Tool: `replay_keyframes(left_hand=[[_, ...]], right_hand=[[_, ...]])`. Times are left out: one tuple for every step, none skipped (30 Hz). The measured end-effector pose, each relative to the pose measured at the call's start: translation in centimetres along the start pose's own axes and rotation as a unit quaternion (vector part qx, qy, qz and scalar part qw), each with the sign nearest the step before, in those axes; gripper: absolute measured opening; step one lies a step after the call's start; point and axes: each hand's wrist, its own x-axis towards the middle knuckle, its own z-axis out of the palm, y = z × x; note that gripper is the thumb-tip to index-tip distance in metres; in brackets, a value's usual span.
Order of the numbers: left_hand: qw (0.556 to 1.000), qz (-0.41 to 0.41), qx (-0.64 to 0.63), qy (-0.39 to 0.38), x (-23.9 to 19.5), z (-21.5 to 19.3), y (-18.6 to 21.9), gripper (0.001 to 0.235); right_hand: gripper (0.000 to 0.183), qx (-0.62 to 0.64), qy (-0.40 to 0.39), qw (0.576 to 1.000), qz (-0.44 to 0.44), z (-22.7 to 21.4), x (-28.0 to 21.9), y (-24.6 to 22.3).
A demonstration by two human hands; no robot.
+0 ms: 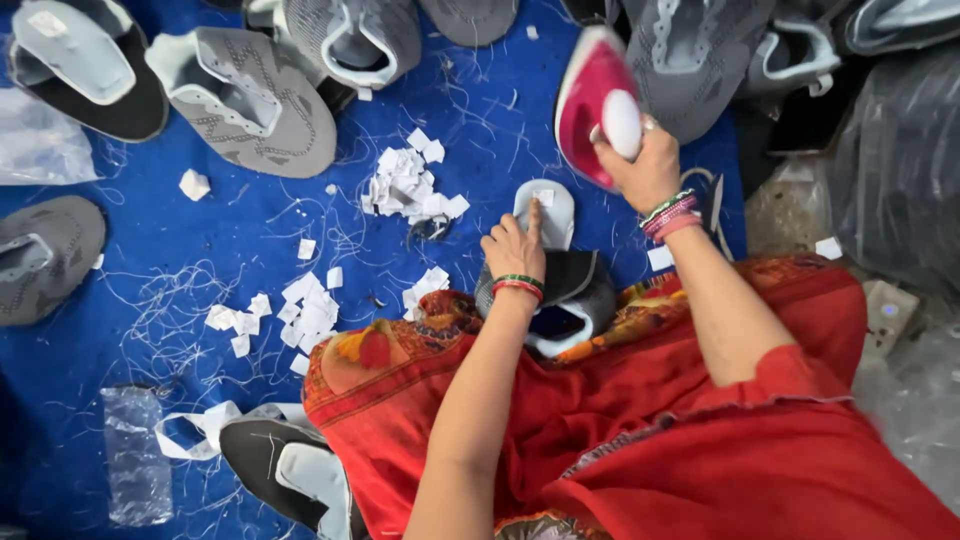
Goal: Ironing shoe components and assembling inserts during shoe manufacturing.
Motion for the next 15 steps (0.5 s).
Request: replay_keyframes(left_hand=[[1.000, -0.002, 0.001, -0.004, 0.3, 0.2, 0.0, 0.066], [1.000, -0.004, 0.000, -0.003, 0.4, -0.2, 0.0, 0.066], [1.000, -0.008, -0.003, -0.015, 0.5, -0.5, 0.0, 0.065], [0.999, -0.012, -0.007, -0.028, 0.4, -0.7, 0.1, 0.065], [0.999, -0.014, -0.009, -0.030, 0.1, -0.6, 0.1, 0.065], [0.999, -0.014, -0.013, -0.032, 0.3, -0.6, 0.0, 0.065], [0.999, -0.013, -0.017, -0.035, 0.4, -0.7, 0.0, 0.065], [0.999, -0.015, -0.016, -0.038, 0.1, -0.9, -0.1, 0.065], [1.000, -0.011, -0.020, -0.012, -0.2, -1.2, -0.1, 0.060], [1.000, -0.008, -0.023, 0.016, -0.2, -1.6, -0.1, 0.056], [1.000, -0.008, -0.022, 0.016, -1.1, -2.2, 0.2, 0.056], [0.999, 0.029, 0.027, 0.024, -1.2, -3.0, 0.7, 0.049], [0.994, 0.065, 0.076, 0.033, -1.4, -3.8, 1.3, 0.046], [0.994, 0.063, 0.075, 0.038, -2.6, -5.6, 1.9, 0.046], [0.997, 0.061, 0.021, -0.045, -3.8, -7.4, 2.5, 0.052]], right_hand=[[0.043, -0.023, -0.033, 0.999, -0.026, -0.5, 1.1, -1.4], [0.043, -0.024, -0.034, 0.999, -0.028, -0.7, 1.7, -3.6], [0.057, -0.163, -0.116, 0.979, -0.026, -0.9, 2.2, -5.8], [0.072, -0.298, -0.197, 0.934, -0.022, -1.1, 2.6, -7.9], [0.072, -0.300, -0.199, 0.933, -0.023, 0.1, 2.2, -7.9], [0.077, -0.350, -0.272, 0.896, -0.001, 1.4, 2.1, -7.9], [0.083, -0.398, -0.341, 0.851, 0.021, 2.6, 2.0, -7.9], [0.083, -0.396, -0.344, 0.851, 0.022, 3.3, 1.8, -7.1], [0.077, -0.404, -0.341, 0.849, -0.011, 3.8, 1.6, -6.2], [0.070, -0.412, -0.335, 0.846, -0.044, 4.3, 1.6, -5.4], [0.070, -0.411, -0.336, 0.847, -0.045, 4.8, 0.8, -5.3], [0.065, -0.415, -0.329, 0.848, -0.029, 5.1, 0.8, -5.2], [0.059, -0.420, -0.322, 0.849, -0.014, 5.3, 0.6, -5.0], [0.059, -0.422, -0.318, 0.849, -0.018, 5.0, 0.8, -5.5], [0.060, -0.422, -0.310, 0.852, -0.017, 4.7, 0.9, -6.0]])
